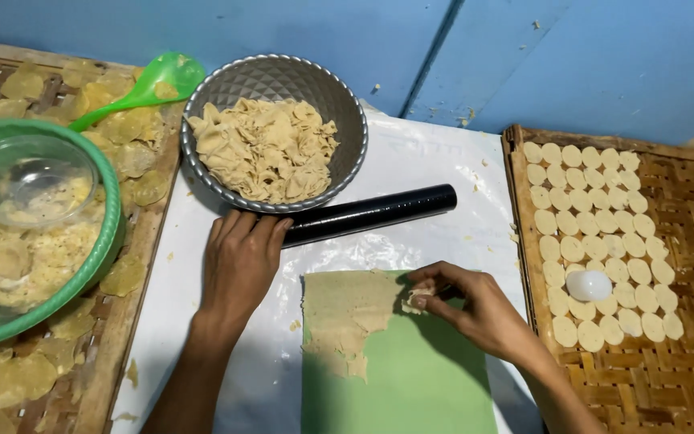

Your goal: Rolling out dough with a rolling pin and arranging small circular snack pieces on a tray.

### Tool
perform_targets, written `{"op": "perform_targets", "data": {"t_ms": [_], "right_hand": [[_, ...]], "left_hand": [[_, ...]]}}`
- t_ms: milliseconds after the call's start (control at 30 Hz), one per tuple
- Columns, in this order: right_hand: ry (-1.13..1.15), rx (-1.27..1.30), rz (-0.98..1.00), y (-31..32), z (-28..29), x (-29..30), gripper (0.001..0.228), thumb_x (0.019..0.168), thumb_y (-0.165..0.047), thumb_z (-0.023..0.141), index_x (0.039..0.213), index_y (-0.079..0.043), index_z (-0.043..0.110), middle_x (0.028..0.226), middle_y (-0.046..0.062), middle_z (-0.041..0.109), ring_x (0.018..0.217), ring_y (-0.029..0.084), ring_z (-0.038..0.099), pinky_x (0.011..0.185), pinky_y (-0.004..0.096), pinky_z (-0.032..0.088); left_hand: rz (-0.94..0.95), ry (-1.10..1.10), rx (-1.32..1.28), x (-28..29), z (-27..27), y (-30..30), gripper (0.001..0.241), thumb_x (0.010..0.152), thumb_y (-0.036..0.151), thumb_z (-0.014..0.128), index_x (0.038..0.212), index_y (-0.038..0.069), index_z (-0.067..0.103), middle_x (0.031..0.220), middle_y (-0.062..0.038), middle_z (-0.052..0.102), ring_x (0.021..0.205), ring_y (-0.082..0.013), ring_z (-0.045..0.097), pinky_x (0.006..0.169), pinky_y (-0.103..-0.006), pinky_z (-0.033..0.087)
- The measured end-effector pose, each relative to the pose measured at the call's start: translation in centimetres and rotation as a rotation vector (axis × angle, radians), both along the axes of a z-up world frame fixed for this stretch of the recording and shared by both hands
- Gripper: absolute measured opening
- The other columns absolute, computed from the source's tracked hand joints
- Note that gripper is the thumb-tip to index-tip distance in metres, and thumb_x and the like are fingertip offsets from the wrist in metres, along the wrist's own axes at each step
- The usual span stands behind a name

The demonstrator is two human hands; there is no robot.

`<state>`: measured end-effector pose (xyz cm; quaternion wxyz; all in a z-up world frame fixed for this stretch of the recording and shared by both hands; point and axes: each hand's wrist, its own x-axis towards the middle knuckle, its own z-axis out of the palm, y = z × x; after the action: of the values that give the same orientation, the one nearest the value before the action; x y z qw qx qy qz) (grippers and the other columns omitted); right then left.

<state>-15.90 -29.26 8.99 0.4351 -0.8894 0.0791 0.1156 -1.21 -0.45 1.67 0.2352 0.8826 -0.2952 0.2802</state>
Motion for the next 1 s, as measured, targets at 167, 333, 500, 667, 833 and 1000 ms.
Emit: {"op": "perform_targets", "data": {"t_ms": [167,333,500,667,833,1000], "right_hand": [[-0.221,-0.146,0.036,-0.2,-3.8,-0.9,0.016,0.087,-0.021,0.078,0.100,-0.013,0.078,0.100,0.001,0.077,0.091,0.015,0.075,0.078,0.029,0.058],[-0.493,-0.300,0.077,0.3,-5.5,-2.1,0.014,0.093,-0.019,0.072,0.102,-0.008,0.074,0.098,0.007,0.067,0.085,0.022,0.070,0.067,0.033,0.059],[-0.581,-0.479,0.190,0.7,-5.5,-3.5,0.034,0.100,-0.018,0.060,0.131,-0.004,0.064,0.115,0.014,0.069,0.099,0.026,0.067,0.082,0.038,0.063],[-0.528,-0.425,0.180,0.3,-5.3,-3.9,0.042,0.101,-0.033,0.059,0.137,-0.010,0.059,0.125,0.012,0.064,0.109,0.026,0.065,0.091,0.042,0.060],[-0.706,-0.470,0.178,0.5,-5.2,-3.0,0.021,0.097,-0.016,0.068,0.115,-0.005,0.071,0.106,0.011,0.070,0.092,0.027,0.067,0.071,0.038,0.058],[-0.787,-0.453,0.143,0.1,-6.1,-2.8,0.018,0.095,-0.012,0.070,0.109,-0.002,0.071,0.107,0.013,0.073,0.090,0.027,0.069,0.073,0.038,0.059]], "left_hand": [[-0.064,0.025,0.010,-0.8,1.1,-0.3,0.016,0.101,0.021,0.070,0.108,0.007,0.076,0.093,-0.009,0.069,0.091,-0.0304,0.061,0.079,-0.0431,0.047],[-0.181,0.051,0.110,-1.4,1.6,-1.3,0.040,0.100,0.034,0.067,0.131,0.007,0.069,0.113,-0.010,0.072,0.107,-0.0292,0.066,0.096,-0.0433,0.048],[-0.164,0.173,0.305,-1.3,0.8,-2.3,0.060,0.092,0.034,0.074,0.147,0.015,0.056,0.110,-0.007,0.067,0.102,-0.0260,0.065,0.081,-0.0406,0.050],[-0.141,-0.008,0.333,-3.2,3.7,-2.4,0.052,0.098,0.032,0.069,0.142,0.007,0.058,0.114,-0.011,0.065,0.108,-0.0270,0.062,0.088,-0.0397,0.049],[-0.156,0.019,0.318,-5.2,5.7,-2.6,0.049,0.099,0.031,0.066,0.140,0.007,0.060,0.109,-0.009,0.064,0.101,-0.0274,0.061,0.084,-0.0394,0.046],[-0.175,0.074,0.282,-6.3,6.3,-2.5,0.049,0.098,0.031,0.066,0.140,0.008,0.059,0.112,-0.009,0.063,0.100,-0.0277,0.059,0.082,-0.0401,0.046]]}}
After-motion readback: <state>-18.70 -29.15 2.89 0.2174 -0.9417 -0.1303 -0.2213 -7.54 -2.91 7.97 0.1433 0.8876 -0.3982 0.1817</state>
